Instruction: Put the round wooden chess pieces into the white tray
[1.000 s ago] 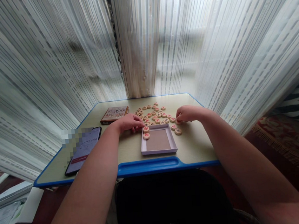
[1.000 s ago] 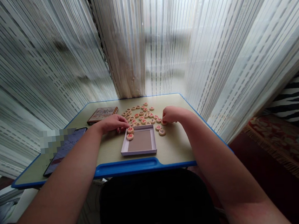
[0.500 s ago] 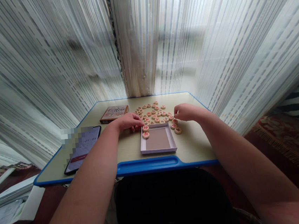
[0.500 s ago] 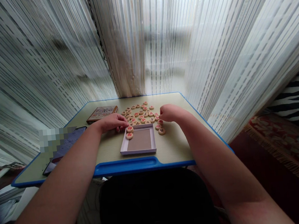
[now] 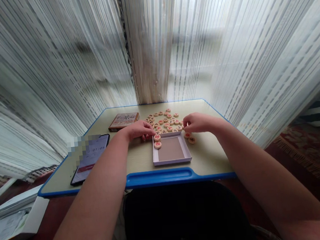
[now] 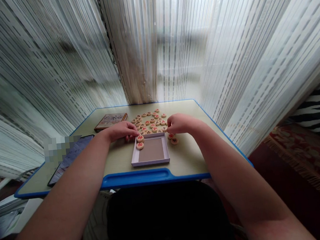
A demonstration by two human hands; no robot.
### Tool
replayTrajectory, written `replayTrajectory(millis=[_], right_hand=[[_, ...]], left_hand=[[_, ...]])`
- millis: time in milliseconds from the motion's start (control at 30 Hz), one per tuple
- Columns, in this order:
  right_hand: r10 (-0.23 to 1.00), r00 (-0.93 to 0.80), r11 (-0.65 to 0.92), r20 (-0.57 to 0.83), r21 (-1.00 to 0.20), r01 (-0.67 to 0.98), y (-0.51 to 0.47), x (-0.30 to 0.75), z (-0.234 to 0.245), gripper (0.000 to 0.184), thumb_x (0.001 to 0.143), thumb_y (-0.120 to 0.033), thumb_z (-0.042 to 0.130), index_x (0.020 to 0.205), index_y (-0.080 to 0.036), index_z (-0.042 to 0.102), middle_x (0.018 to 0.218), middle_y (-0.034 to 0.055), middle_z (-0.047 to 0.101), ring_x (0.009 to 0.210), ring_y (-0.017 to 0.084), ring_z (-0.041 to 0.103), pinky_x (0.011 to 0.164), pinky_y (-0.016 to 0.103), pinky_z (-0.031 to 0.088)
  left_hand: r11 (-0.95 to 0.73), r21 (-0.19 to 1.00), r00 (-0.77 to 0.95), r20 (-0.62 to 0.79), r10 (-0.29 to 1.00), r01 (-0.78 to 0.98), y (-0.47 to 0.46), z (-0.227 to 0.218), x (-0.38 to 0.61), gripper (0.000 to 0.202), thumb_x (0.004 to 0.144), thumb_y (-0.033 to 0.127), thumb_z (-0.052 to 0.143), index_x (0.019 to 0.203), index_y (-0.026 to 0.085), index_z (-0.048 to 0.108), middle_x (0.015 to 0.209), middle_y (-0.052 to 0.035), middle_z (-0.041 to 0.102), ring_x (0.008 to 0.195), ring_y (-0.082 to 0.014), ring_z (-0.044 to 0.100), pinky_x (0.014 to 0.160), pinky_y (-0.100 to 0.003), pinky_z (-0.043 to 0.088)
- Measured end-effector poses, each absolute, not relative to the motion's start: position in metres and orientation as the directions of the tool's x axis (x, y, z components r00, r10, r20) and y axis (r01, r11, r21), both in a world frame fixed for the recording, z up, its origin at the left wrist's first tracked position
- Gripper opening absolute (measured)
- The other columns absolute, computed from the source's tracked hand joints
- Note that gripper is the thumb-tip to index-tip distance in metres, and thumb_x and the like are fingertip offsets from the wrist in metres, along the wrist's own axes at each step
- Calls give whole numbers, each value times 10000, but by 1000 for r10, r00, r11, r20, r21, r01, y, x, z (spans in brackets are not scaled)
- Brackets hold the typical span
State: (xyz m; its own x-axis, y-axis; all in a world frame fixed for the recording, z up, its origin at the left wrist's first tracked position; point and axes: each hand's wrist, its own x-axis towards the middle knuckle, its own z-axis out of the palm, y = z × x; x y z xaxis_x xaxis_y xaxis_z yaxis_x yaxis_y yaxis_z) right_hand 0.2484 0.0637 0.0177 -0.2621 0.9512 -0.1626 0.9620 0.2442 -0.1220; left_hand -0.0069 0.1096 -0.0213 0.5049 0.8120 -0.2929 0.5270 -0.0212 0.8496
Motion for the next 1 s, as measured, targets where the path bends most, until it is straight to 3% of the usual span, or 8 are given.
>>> replayTrajectory(millis=[133,267,500,733,1000], right_hand=[[969,-151,152,-195,-13,988,68,252,15,268,710,-396,545,759,-168,677,775,93,668,668,193,577,525,275,347],[965,-67,73,-252,14,997,70,252,14,345,744,-458,512,744,-154,675,682,96,656,616,197,586,527,285,357],[979,-61,68,-196,34,997,71,252,13,385,738,-501,510,793,-163,686,852,117,678,745,231,602,539,290,364],[987,-46,49,-156,18,999,70,257,19,351,727,-430,534,916,-173,680,968,102,671,821,228,596,566,282,391],[970,-64,71,-234,20,997,70,252,15,321,720,-407,539,852,-159,695,909,104,681,783,211,598,558,274,384]], left_hand=[[-15,851,507,-298,809,524,111,-22,-7,166,591,301,741,618,156,665,532,12,585,493,-85,514,446,-180,409],[-15,852,509,-298,807,523,111,-22,-7,159,591,293,739,612,155,663,525,13,584,492,-84,515,445,-178,410],[-12,850,505,-301,809,527,109,-21,-6,149,613,284,721,634,150,659,525,16,578,479,-76,500,435,-172,407],[-35,855,533,-289,795,518,112,-23,-8,152,613,292,713,621,157,644,537,17,584,481,-76,506,435,-173,401],[-48,844,530,-290,797,534,113,-25,-8,155,622,304,699,628,159,643,548,9,587,497,-89,522,439,-181,406]])
